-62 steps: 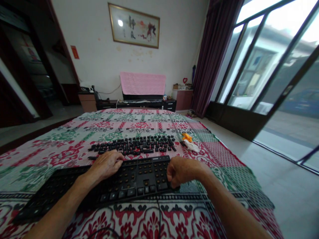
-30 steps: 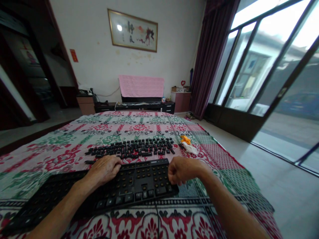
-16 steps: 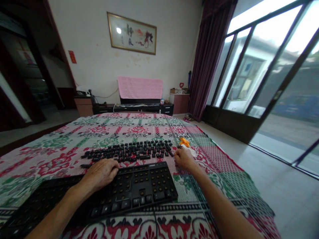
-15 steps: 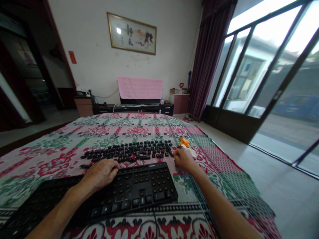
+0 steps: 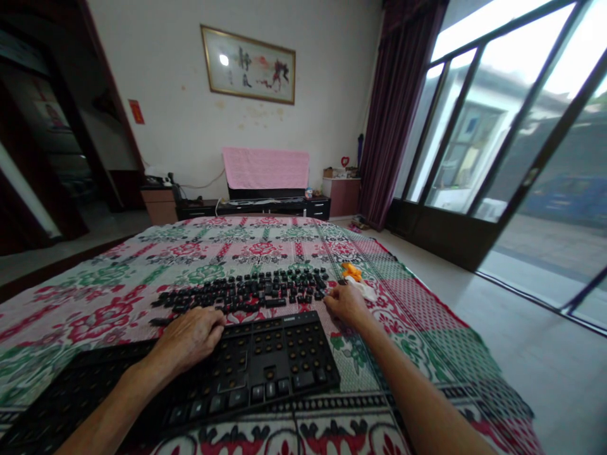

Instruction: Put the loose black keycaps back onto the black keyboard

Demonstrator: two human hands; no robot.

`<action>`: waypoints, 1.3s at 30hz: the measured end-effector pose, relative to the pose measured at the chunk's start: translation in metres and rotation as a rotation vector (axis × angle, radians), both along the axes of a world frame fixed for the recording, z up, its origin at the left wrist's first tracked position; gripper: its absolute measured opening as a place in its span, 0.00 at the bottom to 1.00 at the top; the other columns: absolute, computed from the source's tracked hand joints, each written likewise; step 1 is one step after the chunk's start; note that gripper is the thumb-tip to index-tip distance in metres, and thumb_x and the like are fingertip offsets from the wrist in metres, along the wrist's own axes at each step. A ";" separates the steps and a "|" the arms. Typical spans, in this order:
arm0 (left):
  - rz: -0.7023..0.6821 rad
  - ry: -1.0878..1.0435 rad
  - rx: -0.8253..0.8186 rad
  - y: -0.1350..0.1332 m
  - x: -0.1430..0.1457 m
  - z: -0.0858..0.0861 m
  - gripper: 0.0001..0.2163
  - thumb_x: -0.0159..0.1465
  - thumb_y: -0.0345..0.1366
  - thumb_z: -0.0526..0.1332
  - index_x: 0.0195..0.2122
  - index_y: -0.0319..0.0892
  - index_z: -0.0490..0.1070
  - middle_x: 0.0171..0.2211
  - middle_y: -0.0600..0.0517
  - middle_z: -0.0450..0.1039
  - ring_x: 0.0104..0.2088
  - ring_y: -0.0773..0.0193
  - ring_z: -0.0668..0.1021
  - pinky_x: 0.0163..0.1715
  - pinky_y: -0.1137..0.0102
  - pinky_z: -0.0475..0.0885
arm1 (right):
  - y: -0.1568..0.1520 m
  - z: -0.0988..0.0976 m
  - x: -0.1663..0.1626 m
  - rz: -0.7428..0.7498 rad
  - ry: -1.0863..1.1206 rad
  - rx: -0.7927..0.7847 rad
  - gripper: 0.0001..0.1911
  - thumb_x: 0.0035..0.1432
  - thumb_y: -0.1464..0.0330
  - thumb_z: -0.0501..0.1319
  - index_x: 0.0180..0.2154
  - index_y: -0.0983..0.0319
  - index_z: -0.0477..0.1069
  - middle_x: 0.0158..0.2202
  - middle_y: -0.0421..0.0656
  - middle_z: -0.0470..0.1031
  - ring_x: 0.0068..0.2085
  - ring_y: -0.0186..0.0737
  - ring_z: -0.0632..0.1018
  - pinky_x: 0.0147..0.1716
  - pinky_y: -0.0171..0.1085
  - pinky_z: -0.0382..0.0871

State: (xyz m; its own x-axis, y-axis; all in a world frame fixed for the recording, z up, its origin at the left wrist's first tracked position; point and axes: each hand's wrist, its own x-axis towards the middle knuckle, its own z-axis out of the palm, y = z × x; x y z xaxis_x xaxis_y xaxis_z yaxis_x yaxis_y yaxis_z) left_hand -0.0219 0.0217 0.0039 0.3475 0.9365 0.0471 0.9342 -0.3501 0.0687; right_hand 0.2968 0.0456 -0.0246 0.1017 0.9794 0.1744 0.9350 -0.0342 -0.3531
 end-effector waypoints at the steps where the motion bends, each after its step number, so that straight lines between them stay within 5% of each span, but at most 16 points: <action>1: -0.005 0.004 0.001 0.000 0.000 0.000 0.11 0.56 0.37 0.48 0.33 0.47 0.69 0.32 0.52 0.70 0.36 0.64 0.70 0.37 0.71 0.61 | 0.000 0.000 0.001 -0.001 0.005 -0.005 0.13 0.48 0.64 0.53 0.20 0.65 0.70 0.17 0.42 0.70 0.20 0.31 0.66 0.19 0.30 0.52; 25: -0.003 -0.003 0.004 0.000 0.001 0.000 0.11 0.55 0.37 0.49 0.33 0.46 0.69 0.33 0.53 0.70 0.36 0.64 0.70 0.36 0.71 0.61 | -0.005 0.011 0.011 0.015 0.000 -0.148 0.20 0.48 0.58 0.51 0.18 0.66 0.71 0.16 0.45 0.69 0.21 0.34 0.69 0.19 0.30 0.55; 30: 0.005 -0.008 -0.001 0.000 0.001 0.000 0.11 0.55 0.37 0.49 0.33 0.46 0.69 0.33 0.53 0.70 0.36 0.63 0.70 0.37 0.70 0.61 | -0.006 0.014 0.014 0.047 0.014 -0.117 0.12 0.46 0.68 0.53 0.31 0.64 0.72 0.22 0.42 0.72 0.25 0.33 0.70 0.24 0.30 0.57; 33: 0.007 -0.018 -0.009 0.000 0.001 0.000 0.11 0.55 0.37 0.49 0.33 0.46 0.69 0.33 0.52 0.70 0.36 0.63 0.70 0.38 0.70 0.61 | -0.007 0.016 0.013 0.123 0.024 -0.056 0.19 0.43 0.71 0.55 0.41 0.61 0.67 0.28 0.41 0.72 0.29 0.33 0.70 0.27 0.29 0.58; 39: -0.002 -0.002 0.011 0.001 0.000 0.000 0.12 0.55 0.37 0.48 0.34 0.46 0.70 0.33 0.52 0.71 0.36 0.63 0.70 0.37 0.70 0.61 | -0.004 0.010 0.015 0.296 -0.037 -0.040 0.21 0.40 0.74 0.54 0.41 0.60 0.67 0.29 0.41 0.70 0.30 0.35 0.68 0.28 0.30 0.57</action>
